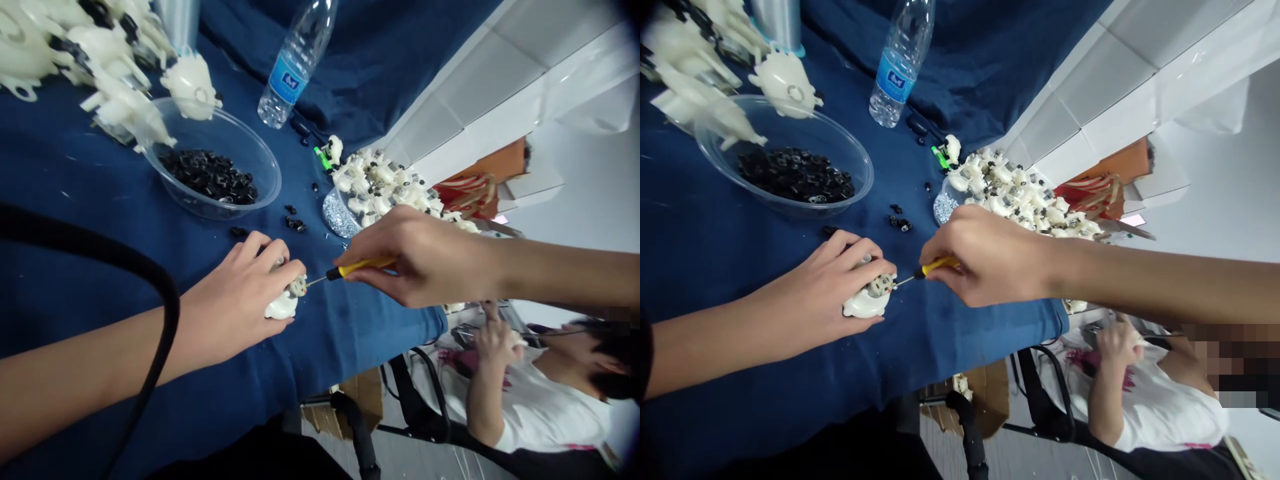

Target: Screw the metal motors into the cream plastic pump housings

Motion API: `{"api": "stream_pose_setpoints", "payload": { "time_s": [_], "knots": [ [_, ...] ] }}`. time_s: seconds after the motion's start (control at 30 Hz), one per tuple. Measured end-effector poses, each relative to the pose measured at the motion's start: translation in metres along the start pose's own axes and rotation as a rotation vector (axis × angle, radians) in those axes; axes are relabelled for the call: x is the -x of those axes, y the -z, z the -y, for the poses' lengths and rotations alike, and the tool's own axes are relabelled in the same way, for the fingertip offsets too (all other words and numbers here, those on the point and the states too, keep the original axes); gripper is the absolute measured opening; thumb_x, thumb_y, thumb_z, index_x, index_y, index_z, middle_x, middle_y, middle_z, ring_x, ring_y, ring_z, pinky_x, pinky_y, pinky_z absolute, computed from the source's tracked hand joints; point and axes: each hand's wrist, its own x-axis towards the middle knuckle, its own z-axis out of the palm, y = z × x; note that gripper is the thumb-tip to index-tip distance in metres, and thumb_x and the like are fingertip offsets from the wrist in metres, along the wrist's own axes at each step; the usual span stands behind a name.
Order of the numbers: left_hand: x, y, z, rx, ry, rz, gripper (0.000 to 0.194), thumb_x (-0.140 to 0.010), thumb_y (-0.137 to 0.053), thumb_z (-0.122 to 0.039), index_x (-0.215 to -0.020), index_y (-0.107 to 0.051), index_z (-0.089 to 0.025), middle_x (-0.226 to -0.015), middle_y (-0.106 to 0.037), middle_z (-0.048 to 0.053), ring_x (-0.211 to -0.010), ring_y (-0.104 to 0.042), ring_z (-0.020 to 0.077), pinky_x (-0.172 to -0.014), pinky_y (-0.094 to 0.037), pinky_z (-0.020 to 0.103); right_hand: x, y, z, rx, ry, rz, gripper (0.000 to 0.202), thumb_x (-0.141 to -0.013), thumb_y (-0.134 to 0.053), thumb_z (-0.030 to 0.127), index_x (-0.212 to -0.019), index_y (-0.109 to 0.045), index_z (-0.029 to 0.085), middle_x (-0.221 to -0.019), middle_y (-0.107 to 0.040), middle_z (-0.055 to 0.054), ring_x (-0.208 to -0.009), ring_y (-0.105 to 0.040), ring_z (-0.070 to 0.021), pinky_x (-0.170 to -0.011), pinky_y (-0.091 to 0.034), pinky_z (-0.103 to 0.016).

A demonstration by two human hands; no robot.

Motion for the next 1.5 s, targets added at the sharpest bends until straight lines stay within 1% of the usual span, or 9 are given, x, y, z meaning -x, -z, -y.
{"api": "stream_pose_setpoints", "payload": {
  "time_s": [0.2, 0.3, 0.47, 0.67, 0.77, 1.17, 1.3, 1.4, 1.5],
  "knots": [
    [-0.004, 0.001, 0.004, 0.146, 0.089, 0.017, 0.033, -0.086, -0.072, -0.035, -0.112, -0.057, -0.021, -0.111, -0.054, 0.007, -0.109, -0.044, 0.0315, -0.094, -0.045, 0.052, -0.003, -0.013, -0.009, -0.468, -0.580, 0.094, 0.031, -0.082, -0.074, 0.038, -0.057, -0.071, 0.020, -0.052, -0.060, -0.003, -0.038, -0.042, -0.0104, -0.033, -0.027, -0.027],
    [-0.003, 0.001, 0.005, 0.153, 0.079, 0.026, 0.033, -0.085, -0.073, -0.032, -0.112, -0.057, -0.021, -0.112, -0.054, 0.006, -0.110, -0.045, 0.0309, -0.095, -0.045, 0.052, -0.008, -0.007, -0.006, -0.525, -0.651, 0.172, 0.031, -0.080, -0.078, 0.037, -0.056, -0.068, 0.020, -0.056, -0.060, -0.003, -0.041, -0.039, -0.0095, -0.036, -0.025, -0.027],
    [-0.001, 0.005, 0.007, 0.182, 0.071, 0.039, 0.037, -0.083, -0.074, -0.029, -0.116, -0.056, -0.024, -0.114, -0.054, 0.004, -0.111, -0.045, 0.0287, -0.098, -0.045, 0.051, -0.014, 0.014, -0.002, -0.159, -0.367, 0.158, 0.017, -0.070, -0.088, 0.024, -0.083, -0.079, 0.020, -0.082, -0.075, -0.003, -0.071, -0.065, -0.0191, -0.060, -0.050, -0.031],
    [-0.001, 0.008, 0.009, 0.249, 0.050, 0.043, 0.043, -0.077, -0.077, -0.020, -0.115, -0.057, -0.028, -0.115, -0.055, 0.001, -0.115, -0.045, 0.0275, -0.102, -0.046, 0.047, -0.016, 0.024, -0.012, 0.220, 0.311, 0.198, 0.010, -0.091, -0.071, 0.020, -0.097, -0.079, 0.019, -0.095, -0.077, -0.004, -0.079, -0.070, -0.0171, -0.064, -0.045, -0.029],
    [0.001, 0.009, 0.006, 0.258, 0.033, 0.034, 0.042, -0.079, -0.069, -0.008, -0.115, -0.057, -0.026, -0.115, -0.054, 0.002, -0.117, -0.045, 0.0275, -0.102, -0.046, 0.045, -0.012, 0.021, -0.010, 0.234, 0.392, 0.206, 0.016, -0.093, -0.064, 0.011, -0.102, -0.075, 0.017, -0.097, -0.075, -0.006, -0.078, -0.069, -0.0169, -0.064, -0.043, -0.029],
    [0.006, 0.014, 0.001, 0.127, 0.042, 0.062, 0.053, -0.078, -0.083, -0.044, -0.119, -0.054, -0.025, -0.121, -0.049, 0.007, -0.115, -0.046, 0.0302, -0.095, -0.046, 0.050, 0.009, 0.003, 0.006, -0.363, 0.017, -0.183, 0.011, -0.082, -0.076, 0.014, -0.089, -0.067, 0.018, -0.088, -0.071, -0.003, -0.073, -0.068, -0.0168, -0.061, -0.054, -0.026],
    [0.010, 0.014, -0.001, 0.147, 0.052, 0.057, 0.038, -0.091, -0.066, -0.033, -0.124, -0.049, -0.027, -0.128, -0.044, 0.007, -0.120, -0.044, 0.0290, -0.099, -0.044, 0.051, 0.003, -0.048, 0.005, -0.697, 0.068, -0.609, 0.020, -0.079, -0.084, 0.018, -0.094, -0.070, 0.020, -0.092, -0.072, -0.002, -0.083, -0.069, -0.0185, -0.074, -0.057, -0.031],
    [0.012, 0.014, -0.003, 0.172, 0.071, 0.077, 0.037, -0.091, -0.065, -0.026, -0.124, -0.047, -0.027, -0.130, -0.043, 0.006, -0.120, -0.044, 0.0276, -0.099, -0.044, 0.048, -0.006, -0.095, 0.011, -1.091, 0.117, -0.820, 0.007, -0.098, -0.063, 0.031, -0.100, -0.061, 0.024, -0.086, -0.068, -0.002, -0.084, -0.067, -0.0195, -0.080, -0.055, -0.037],
    [0.012, 0.014, -0.005, 0.186, 0.098, 0.103, 0.039, -0.091, -0.065, -0.026, -0.124, -0.045, -0.027, -0.128, -0.046, 0.005, -0.113, -0.048, 0.0264, -0.095, -0.044, 0.048, -0.010, -0.119, 0.019, -1.208, 0.125, -1.008, 0.017, -0.099, -0.055, 0.029, -0.112, -0.045, 0.033, -0.079, -0.049, 0.006, -0.063, -0.052, -0.0143, -0.067, -0.052, -0.033]
  ]
}}
